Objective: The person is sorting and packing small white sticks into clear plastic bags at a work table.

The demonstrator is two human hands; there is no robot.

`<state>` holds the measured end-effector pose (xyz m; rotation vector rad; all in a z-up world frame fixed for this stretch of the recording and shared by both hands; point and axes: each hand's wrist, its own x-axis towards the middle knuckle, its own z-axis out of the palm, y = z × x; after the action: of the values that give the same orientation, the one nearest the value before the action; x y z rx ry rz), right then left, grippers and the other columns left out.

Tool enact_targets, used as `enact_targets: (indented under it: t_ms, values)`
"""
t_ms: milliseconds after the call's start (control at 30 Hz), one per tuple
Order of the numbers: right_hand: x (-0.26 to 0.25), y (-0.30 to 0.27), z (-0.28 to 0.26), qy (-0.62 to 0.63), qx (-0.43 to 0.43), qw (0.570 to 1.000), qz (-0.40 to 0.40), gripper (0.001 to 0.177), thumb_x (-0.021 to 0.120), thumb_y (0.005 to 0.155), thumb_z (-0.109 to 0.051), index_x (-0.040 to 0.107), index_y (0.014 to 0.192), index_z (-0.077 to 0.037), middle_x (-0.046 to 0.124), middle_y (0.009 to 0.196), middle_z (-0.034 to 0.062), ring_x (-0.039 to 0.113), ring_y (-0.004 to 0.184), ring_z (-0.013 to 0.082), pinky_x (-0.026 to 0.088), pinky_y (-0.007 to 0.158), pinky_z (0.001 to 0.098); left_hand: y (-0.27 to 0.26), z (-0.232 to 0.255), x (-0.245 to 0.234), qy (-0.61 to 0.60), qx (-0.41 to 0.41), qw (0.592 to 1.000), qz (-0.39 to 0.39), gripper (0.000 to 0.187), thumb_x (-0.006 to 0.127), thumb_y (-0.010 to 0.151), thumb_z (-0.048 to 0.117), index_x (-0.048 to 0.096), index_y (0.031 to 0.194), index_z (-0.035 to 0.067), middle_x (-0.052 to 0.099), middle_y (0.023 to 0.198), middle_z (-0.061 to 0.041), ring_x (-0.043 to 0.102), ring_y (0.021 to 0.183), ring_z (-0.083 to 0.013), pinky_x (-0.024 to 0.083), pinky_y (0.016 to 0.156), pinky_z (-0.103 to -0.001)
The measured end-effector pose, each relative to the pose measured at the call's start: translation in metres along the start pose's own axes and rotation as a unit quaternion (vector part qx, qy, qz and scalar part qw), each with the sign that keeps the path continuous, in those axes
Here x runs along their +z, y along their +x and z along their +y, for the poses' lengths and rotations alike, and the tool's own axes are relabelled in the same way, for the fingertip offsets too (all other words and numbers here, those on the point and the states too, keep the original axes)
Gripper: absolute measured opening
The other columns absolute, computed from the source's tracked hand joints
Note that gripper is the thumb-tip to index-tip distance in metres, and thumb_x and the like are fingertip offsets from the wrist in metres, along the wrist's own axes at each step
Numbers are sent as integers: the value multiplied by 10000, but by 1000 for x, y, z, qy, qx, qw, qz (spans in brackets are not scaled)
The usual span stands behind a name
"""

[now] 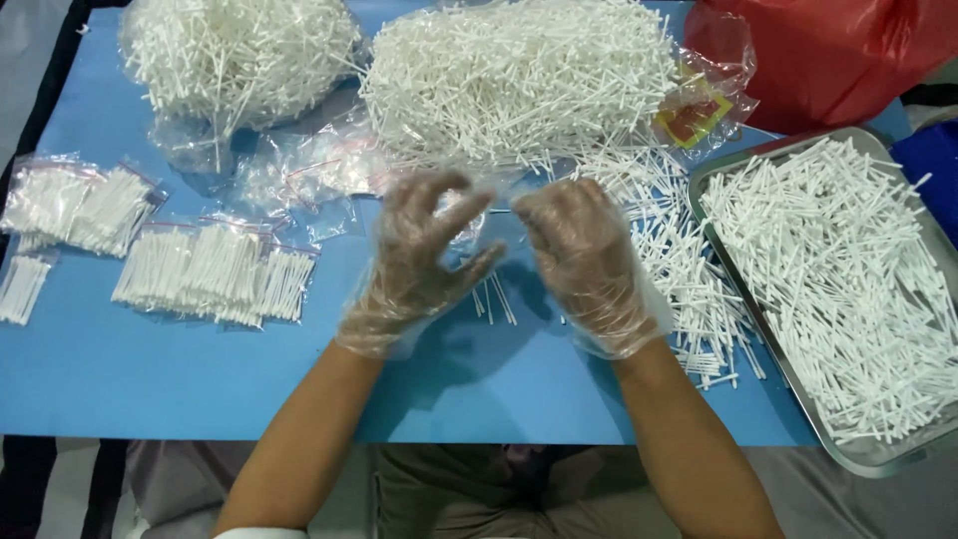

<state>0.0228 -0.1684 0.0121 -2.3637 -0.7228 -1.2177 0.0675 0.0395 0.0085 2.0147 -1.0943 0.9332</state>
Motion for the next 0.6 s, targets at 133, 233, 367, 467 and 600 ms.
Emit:
enact_targets:
  t_ms: [133, 233, 367, 467, 600]
  values:
    - [-8, 22, -16, 28, -1, 999, 37, 183, 570, 1052, -228, 688, 1098, -97, 619, 931, 62, 656, 854, 248, 565, 771, 385, -14, -9, 17, -102, -33, 994, 16, 50, 767, 873, 153, 765, 920, 169, 697, 767, -1, 686, 680, -170, 560, 646, -287]
    - [-16, 22, -20, 52, 65, 996, 44, 292, 596, 1058, -241, 638, 1258, -32, 625, 1009, 125, 655, 923, 266, 580, 794, 387, -13, -2, 8, -231, -199, 952, 28, 68, 706, 938, 149, 752, 897, 120, 697, 705, -30, 666, 632, -137, 560, 582, -266]
    - [-15, 19, -30, 197, 284, 938, -34, 479, 638, 1046, -335, 582, 1273, 84, 645, 966, 216, 674, 905, 322, 567, 668, 419, -10, 4, 0, -362, -399, 837, 92, 136, 676, 988, 201, 714, 934, 82, 699, 762, -68, 654, 713, -120, 572, 689, -293]
    - [-3, 12, -38, 313, 435, 835, -127, 406, 730, 957, -337, 705, 1163, 12, 708, 862, 140, 716, 840, 237, 592, 632, 367, -11, 13, 10, -405, -408, 809, 122, 108, 664, 994, 214, 669, 1016, 108, 725, 808, -76, 678, 766, -118, 587, 737, -283]
    - [3, 11, -36, 307, 462, 825, -113, 224, 697, 992, -244, 734, 984, -23, 673, 720, 106, 675, 694, 174, 531, 544, 297, -16, 17, 21, -428, -396, 803, 123, 134, 679, 980, 208, 651, 1007, 81, 730, 797, -103, 682, 749, -123, 587, 708, -276]
